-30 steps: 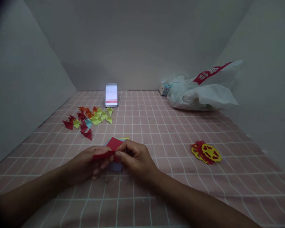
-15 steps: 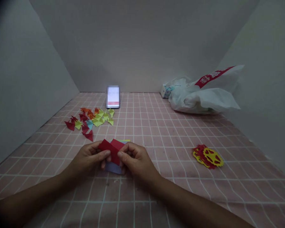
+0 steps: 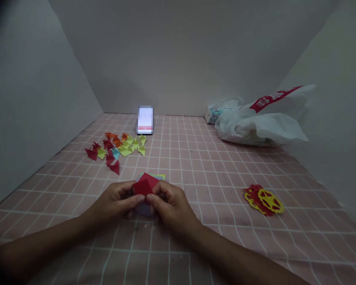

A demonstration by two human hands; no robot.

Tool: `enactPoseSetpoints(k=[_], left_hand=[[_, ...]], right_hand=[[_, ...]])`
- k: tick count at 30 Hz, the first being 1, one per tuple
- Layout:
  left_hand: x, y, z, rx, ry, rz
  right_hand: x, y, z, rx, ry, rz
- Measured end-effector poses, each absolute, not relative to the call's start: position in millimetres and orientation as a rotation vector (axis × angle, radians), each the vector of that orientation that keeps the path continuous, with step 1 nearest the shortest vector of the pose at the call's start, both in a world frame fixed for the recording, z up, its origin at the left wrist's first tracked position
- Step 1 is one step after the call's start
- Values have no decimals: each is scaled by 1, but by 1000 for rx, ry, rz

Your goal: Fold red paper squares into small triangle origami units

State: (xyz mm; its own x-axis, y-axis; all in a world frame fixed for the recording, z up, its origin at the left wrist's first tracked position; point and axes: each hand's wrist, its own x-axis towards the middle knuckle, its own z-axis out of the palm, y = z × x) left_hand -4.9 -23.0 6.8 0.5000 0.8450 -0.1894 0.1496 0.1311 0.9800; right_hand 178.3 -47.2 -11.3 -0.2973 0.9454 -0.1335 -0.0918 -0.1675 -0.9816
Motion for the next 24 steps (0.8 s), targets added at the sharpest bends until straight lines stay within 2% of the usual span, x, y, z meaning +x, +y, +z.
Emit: enactPoseSetpoints(k=[8,14,19,24], left_hand=[[-7,-22,6,1439,937,764],[-8,-22,4,1531,998,628],[-6,-21,2,1317,985,639],[-3,-20,9,1221,946,674]], right_hand=[[175,-47,-14,-996,-1137,1787],[178,-45,-9,-1026,-1374,1485],[180,-42,-7,-1098,-1354,1479],[178,-45,-8,-978,-1325,1495]])
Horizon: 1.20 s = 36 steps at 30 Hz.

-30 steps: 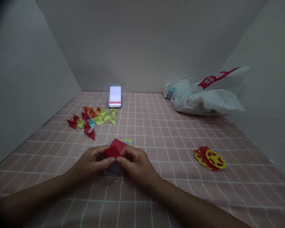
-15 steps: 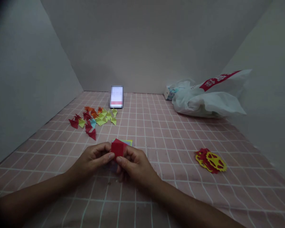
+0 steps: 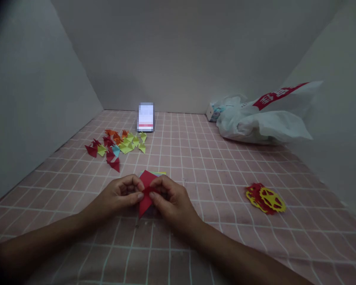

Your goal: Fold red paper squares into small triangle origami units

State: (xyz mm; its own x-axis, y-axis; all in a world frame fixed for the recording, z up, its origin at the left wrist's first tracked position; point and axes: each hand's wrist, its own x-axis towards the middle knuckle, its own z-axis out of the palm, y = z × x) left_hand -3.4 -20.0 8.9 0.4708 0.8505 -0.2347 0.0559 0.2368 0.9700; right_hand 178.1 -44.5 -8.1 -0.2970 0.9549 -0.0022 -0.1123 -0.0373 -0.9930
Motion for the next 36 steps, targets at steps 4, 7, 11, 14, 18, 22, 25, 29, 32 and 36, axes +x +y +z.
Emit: enactPoseSetpoints(k=[4,7,11,14,18,22,25,29,32,36], left_hand=[[-4,-20,8,1132,894,705],[-6,-20,2,1092,879,730],[-8,-21,-3,1067,858,750],[-9,-22,-3,1103,828,779],[-9,-23,1,1160,807,820],[-8,-24,3,1175,830,849],[-7,-24,3,1196,864,866],[-6,-24,1,1207,883,872],[-6,-24,1,1188,872,858],[-8,-24,1,1166,860,841]], right_hand=[[179,-46,-9,-935,-1362,1433],[181,-46,-8,-926,-1450,1312],[182,-46,-9,-919,-1424,1359],[183,-46,-11,-897,-1302,1513],[184,-48,-13,-873,-1299,1519],[185,-48,-12,-883,-1391,1471],[186,-45,-10,-873,-1550,1330],[189,-42,-8,-813,-1798,1037],[191,-41,-8,-791,-1858,968],[190,-42,-10,-790,-1876,932]])
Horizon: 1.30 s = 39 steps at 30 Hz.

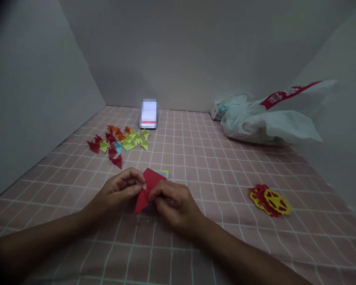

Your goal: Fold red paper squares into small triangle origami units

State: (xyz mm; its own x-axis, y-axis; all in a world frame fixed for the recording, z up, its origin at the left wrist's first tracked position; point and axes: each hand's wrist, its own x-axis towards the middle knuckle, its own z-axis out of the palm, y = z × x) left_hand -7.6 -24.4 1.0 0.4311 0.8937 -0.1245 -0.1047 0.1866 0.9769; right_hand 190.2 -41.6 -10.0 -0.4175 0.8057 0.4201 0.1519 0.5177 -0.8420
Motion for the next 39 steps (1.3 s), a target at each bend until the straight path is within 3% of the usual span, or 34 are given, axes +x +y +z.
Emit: enactPoseSetpoints(k=[11,21,30,36,39], left_hand=[[-7,-23,0,1175,916,816],[-5,-22,8,1299,996,890],[-7,-22,7,1300,1019,844],[-6,-24,8,1364,1069,853],[-4,-24,10,1393,1086,866]], right_hand=[[191,-43,-13,-808,-1898,936],[183,-40,-12,-845,-1270,1664],[184,-40,-11,-1038,-1392,1470],[182,-41,-14,-930,-1221,1670],[182,-40,-15,-915,-1342,1536]])
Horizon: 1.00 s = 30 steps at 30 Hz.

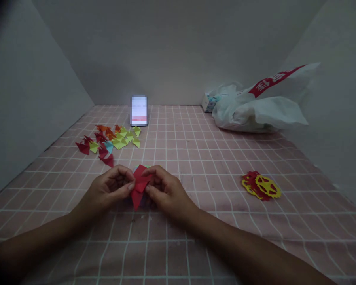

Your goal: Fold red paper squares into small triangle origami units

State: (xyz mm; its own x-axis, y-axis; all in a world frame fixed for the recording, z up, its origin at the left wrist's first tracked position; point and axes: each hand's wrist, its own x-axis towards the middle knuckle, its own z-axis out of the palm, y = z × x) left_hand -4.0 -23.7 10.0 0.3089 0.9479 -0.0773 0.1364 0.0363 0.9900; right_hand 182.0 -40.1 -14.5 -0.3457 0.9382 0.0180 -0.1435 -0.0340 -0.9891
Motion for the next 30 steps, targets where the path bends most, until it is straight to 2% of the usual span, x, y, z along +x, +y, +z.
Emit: enactPoseSetpoints(k=[4,12,23,30], left_hand=[[-3,-23,11,1333,1002,827],[-4,-25,9,1220,1020,687],[-3,-25,9,1177,987,700],[-4,-24,6,1222,982,795]], right_hand=[[184,-41,-14,-933,-1525,1278],[183,-43,-15,-1012,-1317,1341],[187,-41,-15,-875,-1763,906],[187,-42,-15,-862,-1797,870]])
